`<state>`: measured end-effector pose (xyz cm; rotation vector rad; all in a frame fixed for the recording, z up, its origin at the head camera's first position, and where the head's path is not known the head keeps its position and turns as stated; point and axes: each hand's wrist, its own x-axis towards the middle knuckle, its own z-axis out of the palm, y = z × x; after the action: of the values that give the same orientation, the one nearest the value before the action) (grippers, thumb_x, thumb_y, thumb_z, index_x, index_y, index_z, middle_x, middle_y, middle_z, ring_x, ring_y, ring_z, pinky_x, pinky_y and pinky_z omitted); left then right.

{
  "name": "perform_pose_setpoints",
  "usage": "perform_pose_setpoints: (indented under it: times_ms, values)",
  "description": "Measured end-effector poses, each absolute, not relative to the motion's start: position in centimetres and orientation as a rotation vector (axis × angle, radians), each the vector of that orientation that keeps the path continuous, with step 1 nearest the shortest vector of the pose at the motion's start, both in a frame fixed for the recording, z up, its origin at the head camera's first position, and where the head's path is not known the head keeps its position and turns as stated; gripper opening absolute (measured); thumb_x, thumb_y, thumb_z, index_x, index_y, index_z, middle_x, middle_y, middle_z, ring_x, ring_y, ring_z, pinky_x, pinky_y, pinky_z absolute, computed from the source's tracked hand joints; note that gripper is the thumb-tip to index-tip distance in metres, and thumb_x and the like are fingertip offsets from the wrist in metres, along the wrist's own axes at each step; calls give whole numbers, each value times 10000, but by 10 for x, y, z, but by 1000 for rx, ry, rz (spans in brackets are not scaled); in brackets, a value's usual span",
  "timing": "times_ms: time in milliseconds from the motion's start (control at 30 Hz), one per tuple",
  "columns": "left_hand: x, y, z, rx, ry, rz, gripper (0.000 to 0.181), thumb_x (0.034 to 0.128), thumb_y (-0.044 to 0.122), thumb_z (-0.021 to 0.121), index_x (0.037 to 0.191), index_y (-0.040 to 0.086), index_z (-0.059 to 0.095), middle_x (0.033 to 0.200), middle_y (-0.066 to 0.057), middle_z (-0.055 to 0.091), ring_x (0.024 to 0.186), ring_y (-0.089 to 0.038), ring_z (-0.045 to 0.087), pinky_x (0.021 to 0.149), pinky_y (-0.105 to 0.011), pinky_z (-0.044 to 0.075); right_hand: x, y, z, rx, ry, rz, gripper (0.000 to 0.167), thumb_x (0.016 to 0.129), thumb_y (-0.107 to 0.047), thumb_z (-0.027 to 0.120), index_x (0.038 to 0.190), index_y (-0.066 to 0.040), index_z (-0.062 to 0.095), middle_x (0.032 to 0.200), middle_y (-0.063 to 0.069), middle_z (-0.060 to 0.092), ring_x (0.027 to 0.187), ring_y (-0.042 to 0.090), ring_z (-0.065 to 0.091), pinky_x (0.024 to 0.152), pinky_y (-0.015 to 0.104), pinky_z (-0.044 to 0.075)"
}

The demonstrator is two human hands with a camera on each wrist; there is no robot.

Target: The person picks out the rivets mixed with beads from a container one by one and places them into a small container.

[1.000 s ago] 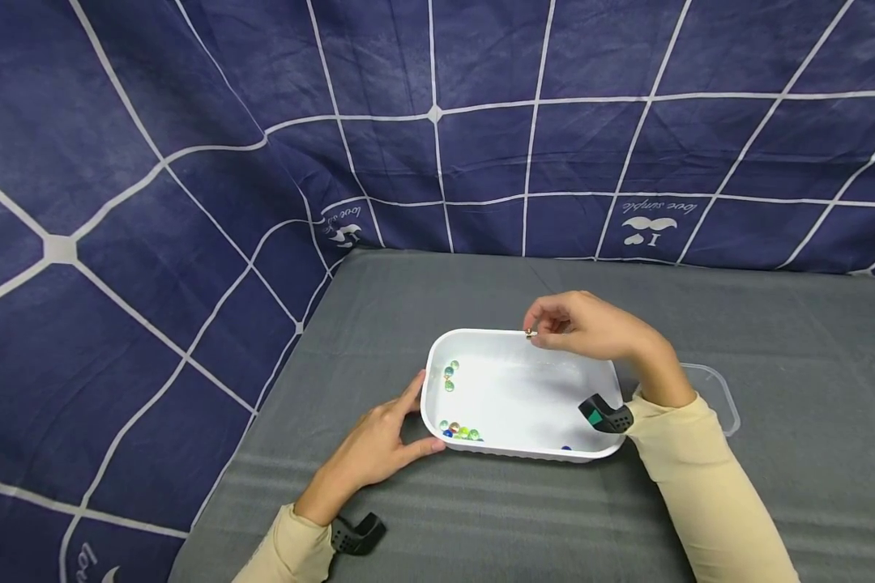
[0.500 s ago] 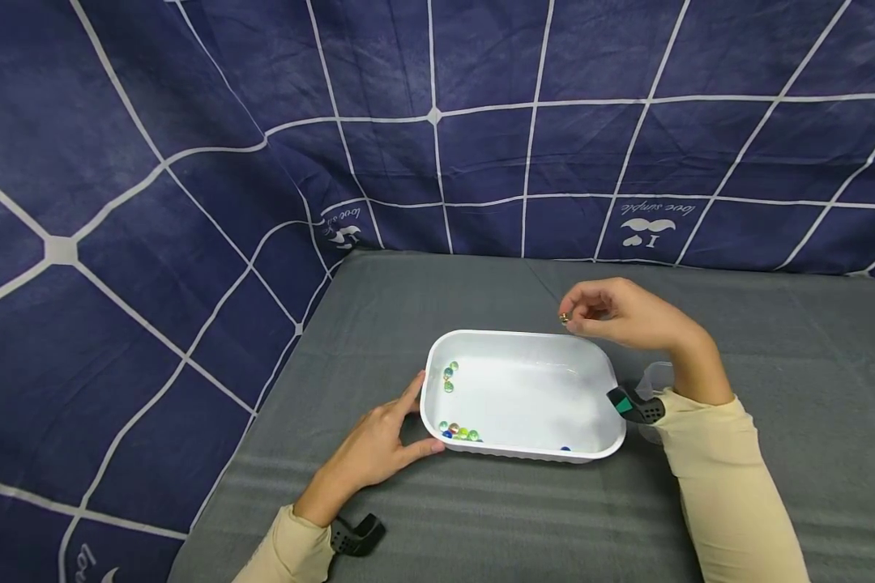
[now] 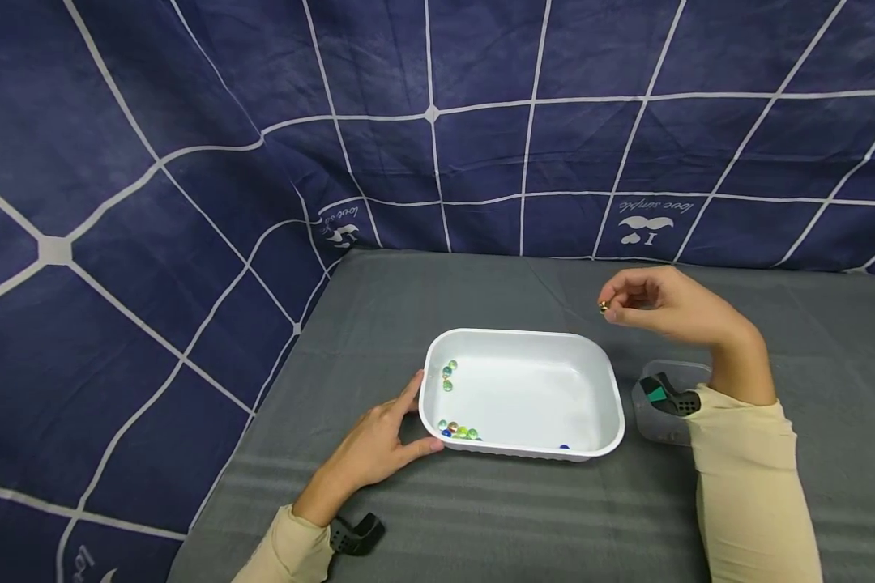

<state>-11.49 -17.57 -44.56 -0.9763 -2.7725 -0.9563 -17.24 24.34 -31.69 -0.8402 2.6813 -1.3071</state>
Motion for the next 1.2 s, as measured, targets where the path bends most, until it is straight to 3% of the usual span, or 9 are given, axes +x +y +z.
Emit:
perform_pose_setpoints:
  times_ms: [367, 733, 1200]
  values:
    - [-116, -174, -447, -984, -2756, -956, 976, 858, 449, 751, 1547, -21, 244, 1205, -56, 691, 1145, -249, 622, 942, -465, 494, -163, 268, -312, -1041, 2630, -1399, 257, 820, 196, 665, 966, -14, 680, 900, 41, 682, 816, 147, 641, 766, 162, 505]
    - [-116, -174, -446, -980, -2766, -953, 977, 860, 457, 746, 1548, -19, 242, 1206, -62, 689, 1150, -257, 620, 944, -471, 492, -156, 285, -312, -1081, 2599, -1499, 259, 795, 258, 613, 964, 67, 658, 886, 50, 682, 808, 127, 636, 772, 163, 502]
    - [-115, -175, -446, -945, -2773, -949, 982, 845, 453, 761, 1556, 11, 248, 1175, -56, 701, 1115, -250, 634, 933, -469, 495, -149, 308, -310, -1143, 2555, -1602, 302, 776, 304, 547, 964, 84, 632, 923, 56, 714, 853, 105, 684, 746, 151, 526]
